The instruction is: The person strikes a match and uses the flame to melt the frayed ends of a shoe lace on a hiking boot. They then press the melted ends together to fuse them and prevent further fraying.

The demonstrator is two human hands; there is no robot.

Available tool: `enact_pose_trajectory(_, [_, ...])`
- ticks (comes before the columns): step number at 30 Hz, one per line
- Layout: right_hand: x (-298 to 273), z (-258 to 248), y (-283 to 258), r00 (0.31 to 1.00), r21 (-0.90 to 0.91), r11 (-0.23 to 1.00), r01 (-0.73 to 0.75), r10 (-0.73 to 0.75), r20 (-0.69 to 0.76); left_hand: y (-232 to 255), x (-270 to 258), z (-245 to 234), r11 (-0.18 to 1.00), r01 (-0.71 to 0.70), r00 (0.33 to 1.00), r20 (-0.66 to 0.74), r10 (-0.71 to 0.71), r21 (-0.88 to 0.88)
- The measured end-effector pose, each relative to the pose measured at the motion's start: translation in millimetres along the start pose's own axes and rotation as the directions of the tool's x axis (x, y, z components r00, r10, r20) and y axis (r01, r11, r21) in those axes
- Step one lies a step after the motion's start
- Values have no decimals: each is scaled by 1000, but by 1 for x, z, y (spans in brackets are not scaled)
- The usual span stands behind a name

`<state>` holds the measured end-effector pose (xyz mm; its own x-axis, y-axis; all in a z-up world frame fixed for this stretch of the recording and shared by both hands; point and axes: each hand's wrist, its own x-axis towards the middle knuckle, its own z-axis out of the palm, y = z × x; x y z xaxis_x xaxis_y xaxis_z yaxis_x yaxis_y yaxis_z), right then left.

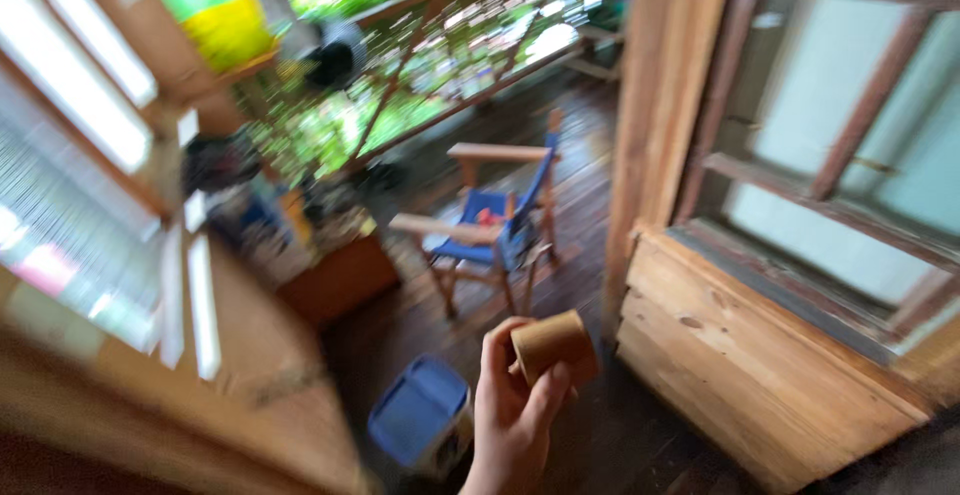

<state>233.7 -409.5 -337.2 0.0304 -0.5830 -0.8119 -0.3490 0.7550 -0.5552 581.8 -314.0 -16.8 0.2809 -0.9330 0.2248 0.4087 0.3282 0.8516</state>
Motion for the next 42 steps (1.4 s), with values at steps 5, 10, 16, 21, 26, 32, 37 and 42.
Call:
enact_pose_trajectory(5, [-15, 18, 21, 990, 205, 979, -16, 44, -131, 17, 40, -27, 989, 109, 974, 211, -86, -103])
enact_pose_trajectory(10, [-58, 1, 54, 984, 417, 907, 63, 13, -176, 21, 67, -14, 975, 153, 913, 401, -77, -160])
enact_pose_trajectory(16, [-223, -27, 63, 656, 172, 653, 738, -633, -410, 23, 64, 57, 918, 296, 748, 662, -51, -265])
enact_pose_trajectory(21, [-362, -12, 36, 299, -201, 437, 877, -822, -484, 31, 51, 117, 935, 182, 622, 772, 130, -304])
enact_pose_trajectory(26, [-432, -54, 15, 250, -59, 256, 965, -963, -97, 27, 40, 148, 897, 337, 528, 846, 72, -287])
enact_pose_trajectory(32, [-400, -38, 47, 203, -113, 347, 931, -749, -631, 3, 31, 168, 925, 289, 373, 919, 129, -248])
enact_pose_trajectory(37, [-405, 37, 19, -92, -354, 275, 894, -660, -745, -15, 42, 164, 966, 215, 193, 976, 105, -146])
enact_pose_trajectory(42, [-414, 106, -27, -76, -203, 512, 835, -258, -963, -18, 50, 168, 961, 14, 36, 961, 275, -275])
